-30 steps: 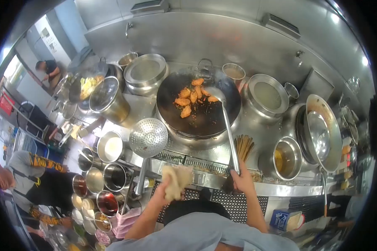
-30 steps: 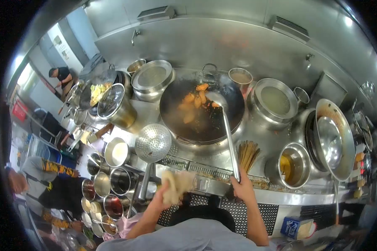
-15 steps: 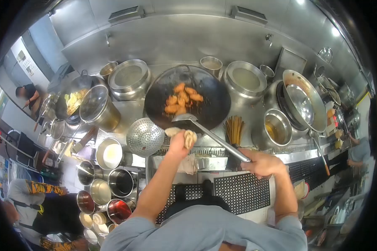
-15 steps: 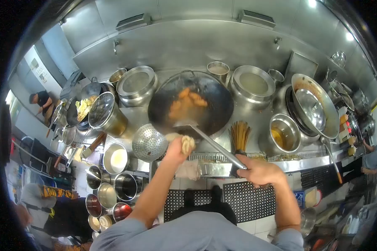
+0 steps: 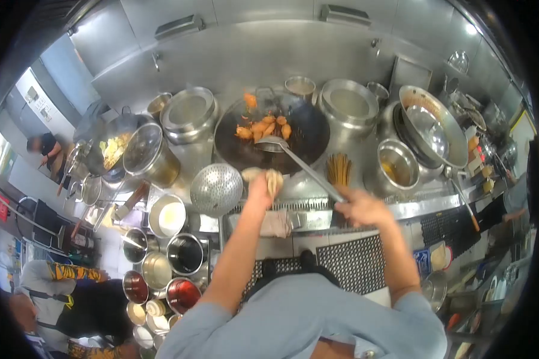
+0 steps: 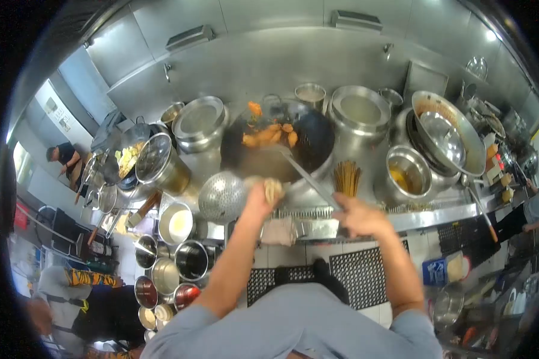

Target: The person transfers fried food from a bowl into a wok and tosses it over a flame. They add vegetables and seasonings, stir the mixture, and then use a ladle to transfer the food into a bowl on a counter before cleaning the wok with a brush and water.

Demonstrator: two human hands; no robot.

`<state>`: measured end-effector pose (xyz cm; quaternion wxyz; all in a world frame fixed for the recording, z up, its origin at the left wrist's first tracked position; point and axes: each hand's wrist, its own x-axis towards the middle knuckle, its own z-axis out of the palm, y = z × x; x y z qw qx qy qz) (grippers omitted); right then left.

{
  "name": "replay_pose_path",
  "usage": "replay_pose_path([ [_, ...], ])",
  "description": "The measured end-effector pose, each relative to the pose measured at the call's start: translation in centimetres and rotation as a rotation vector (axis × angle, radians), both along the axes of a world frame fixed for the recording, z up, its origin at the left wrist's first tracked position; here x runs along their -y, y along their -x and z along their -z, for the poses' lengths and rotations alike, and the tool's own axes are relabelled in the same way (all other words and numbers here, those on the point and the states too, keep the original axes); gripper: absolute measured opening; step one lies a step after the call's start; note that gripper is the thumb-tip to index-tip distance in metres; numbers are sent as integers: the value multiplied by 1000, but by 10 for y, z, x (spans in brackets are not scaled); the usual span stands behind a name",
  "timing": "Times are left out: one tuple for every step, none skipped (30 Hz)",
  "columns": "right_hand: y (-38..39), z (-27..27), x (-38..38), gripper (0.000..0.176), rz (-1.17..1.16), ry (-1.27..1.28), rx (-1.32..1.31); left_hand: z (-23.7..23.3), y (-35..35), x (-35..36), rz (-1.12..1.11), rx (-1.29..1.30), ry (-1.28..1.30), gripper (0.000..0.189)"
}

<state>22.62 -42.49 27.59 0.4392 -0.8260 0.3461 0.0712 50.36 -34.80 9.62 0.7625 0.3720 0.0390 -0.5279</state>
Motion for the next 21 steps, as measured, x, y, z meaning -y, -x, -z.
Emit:
replay_pose_path([
  [10, -5, -3, 55, -12, -59, -20, 24, -14, 7, 58, 96, 108, 19],
  [16, -16, 2, 54, -25, -96, -31, 44, -28, 20, 116, 199, 238, 21],
  [14, -27, 11, 54, -34, -119, -31, 14, -18, 11, 116, -16, 168, 21],
  [6, -34, 19, 53, -66, -61, -53, -12, -13, 4, 212, -8, 183, 19],
  [-5, -34, 22, 52, -98, -15, -85, -22, -14, 13, 149, -37, 137, 20],
  [-14, -25, 18, 51, -130, 7, -127, -21, -13, 14, 85, -78, 69, 20],
  [-34, -11, 15, 49, -89, 85, -96, 1, -20, 19, 100, 14, 151, 21],
  [-51, 15, 17, 48, -49, 172, -64, 25, -27, 25, 115, 108, 241, 22],
  [-61, 94, 33, 49, -75, 432, 204, 30, -17, 18, 89, 48, 235, 22],
  [-62, 106, 27, 50, 2, 376, 311, 34, -6, 12, 62, -11, 229, 22],
  [-63, 117, 21, 52, 72, 320, 423, 35, 10, -6, 77, -32, 187, 22],
  [-55, 82, -13, 53, 228, -85, 344, 34, 16, -12, 84, -60, 143, 21],
  [-47, 106, -21, 54, 355, -389, 548, 34, 6, -3, 75, -53, 167, 22],
  [-44, 107, -21, 54, 374, -416, 537, 42, -6, -1, 65, -53, 170, 22],
  [-42, 107, -21, 53, 397, -447, 526, 46, -15, 2, 60, -52, 169, 22],
  [-41, 105, -20, 53, 427, -476, 518, 36, -22, 13, 18, 11, 233, 21],
  [-42, 92, -18, 53, 458, -600, 583, 22, -29, 20, 33, 23, 189, 21],
  [-45, 86, -16, 46, 536, -681, 618, 12, -34, 22, 46, 38, 150, 21],
  [-45, 81, -13, 41, 580, -663, 622, 32, -37, 21, 156, 131, 358, 17],
  [-47, 78, -11, 36, 621, -645, 630, 61, -42, 21, 266, 229, 568, 14],
  [-49, 75, -12, 31, 646, -575, 606, 75, -26, 20, 81, 365, 414, 13],
])
